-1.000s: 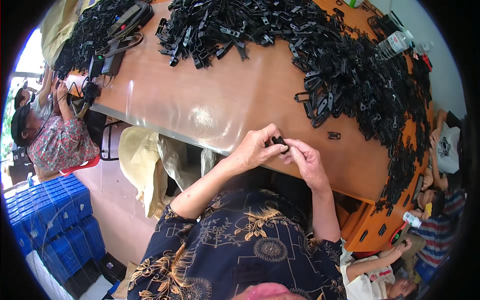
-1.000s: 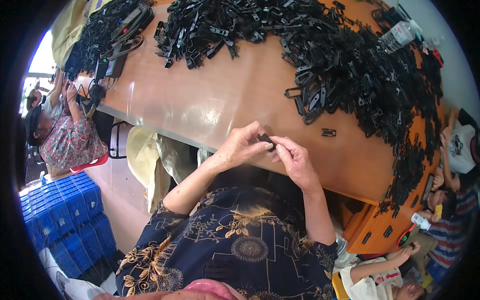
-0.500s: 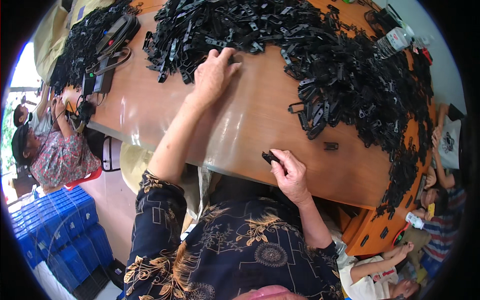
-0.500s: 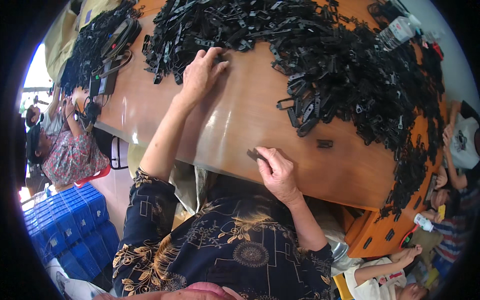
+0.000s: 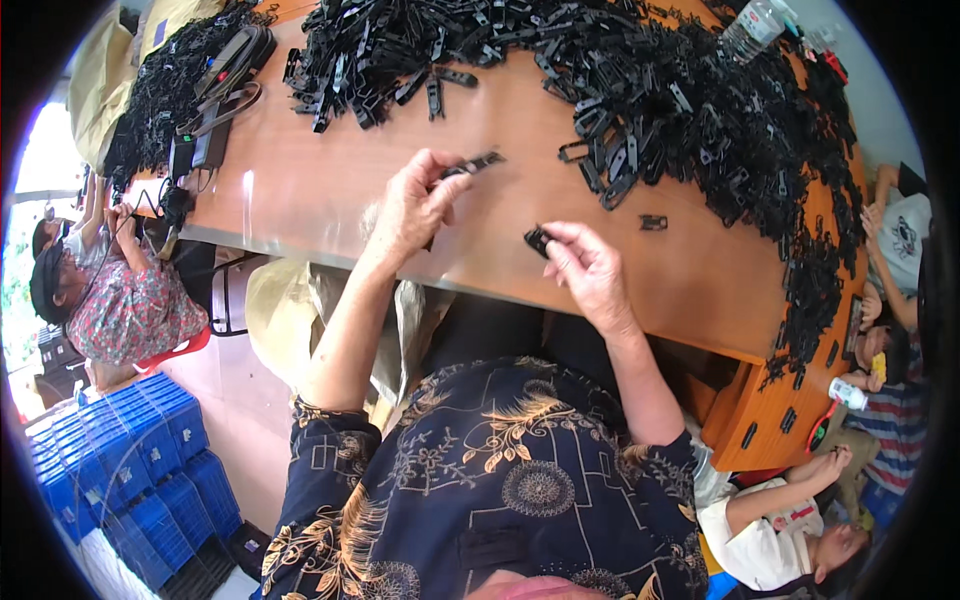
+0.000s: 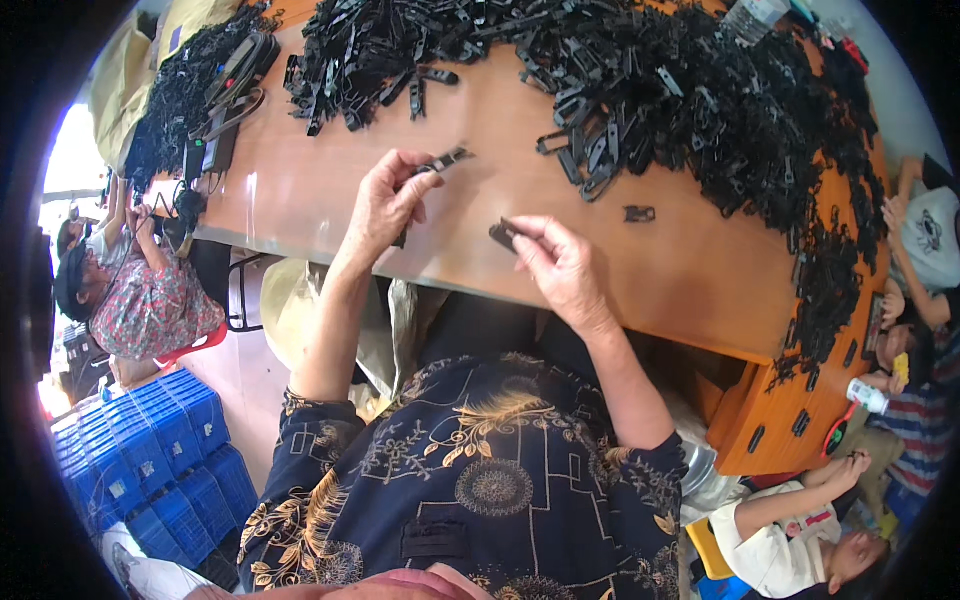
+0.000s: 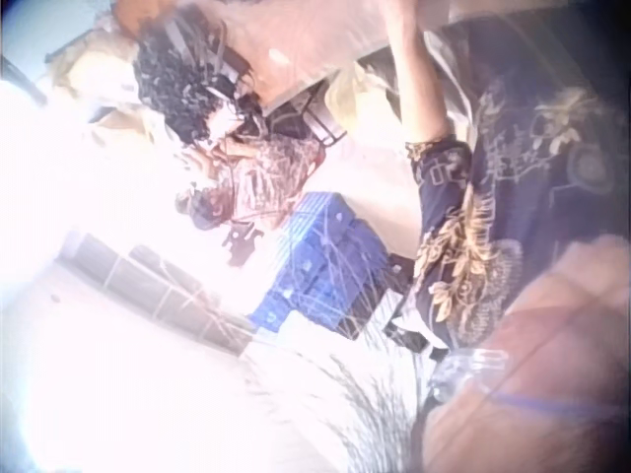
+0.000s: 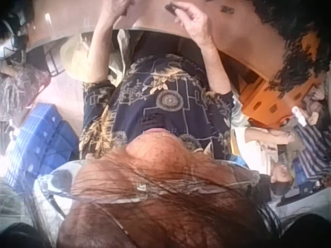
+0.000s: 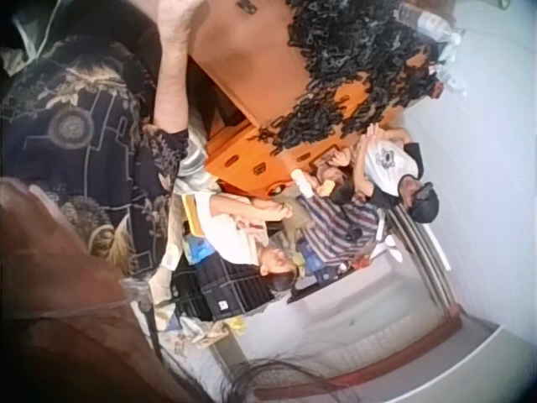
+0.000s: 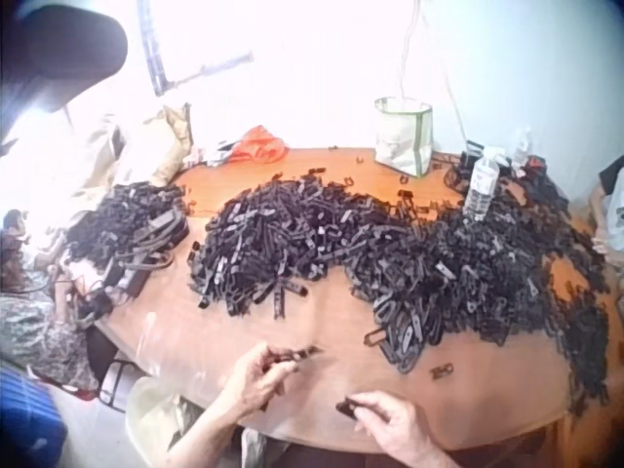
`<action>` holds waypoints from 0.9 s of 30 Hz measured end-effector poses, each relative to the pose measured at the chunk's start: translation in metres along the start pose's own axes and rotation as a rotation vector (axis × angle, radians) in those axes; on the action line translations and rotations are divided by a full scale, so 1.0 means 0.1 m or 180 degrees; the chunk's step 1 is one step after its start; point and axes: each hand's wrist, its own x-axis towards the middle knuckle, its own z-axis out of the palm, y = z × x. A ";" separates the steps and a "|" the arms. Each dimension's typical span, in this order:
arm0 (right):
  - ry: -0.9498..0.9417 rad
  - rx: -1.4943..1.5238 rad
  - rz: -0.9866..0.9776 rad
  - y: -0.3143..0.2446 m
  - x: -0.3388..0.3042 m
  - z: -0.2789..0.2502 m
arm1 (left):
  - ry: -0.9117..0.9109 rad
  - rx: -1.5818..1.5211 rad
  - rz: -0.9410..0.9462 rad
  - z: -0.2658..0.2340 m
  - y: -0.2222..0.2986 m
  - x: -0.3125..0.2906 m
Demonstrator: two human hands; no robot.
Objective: The person repeatedly picks up plastic components from the table and fits the pieces together by hand to assemble them.
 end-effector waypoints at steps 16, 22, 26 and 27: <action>-0.0182 -0.0103 -0.0248 -0.40 -0.50 -0.19 | -0.0917 0.1765 0.1822 0.55 0.58 -0.72; 0.0220 -0.1411 -0.0956 -0.43 -0.55 -0.30 | -0.1060 0.1975 0.1840 0.74 0.69 -0.72; 0.0050 -0.0789 -0.0614 -0.21 -0.63 -0.40 | -0.0897 0.1314 0.1050 0.98 0.50 -0.79; 0.0343 -0.1105 -0.1181 -0.12 -0.68 -0.44 | -0.0946 0.0872 0.0543 1.05 0.48 -0.82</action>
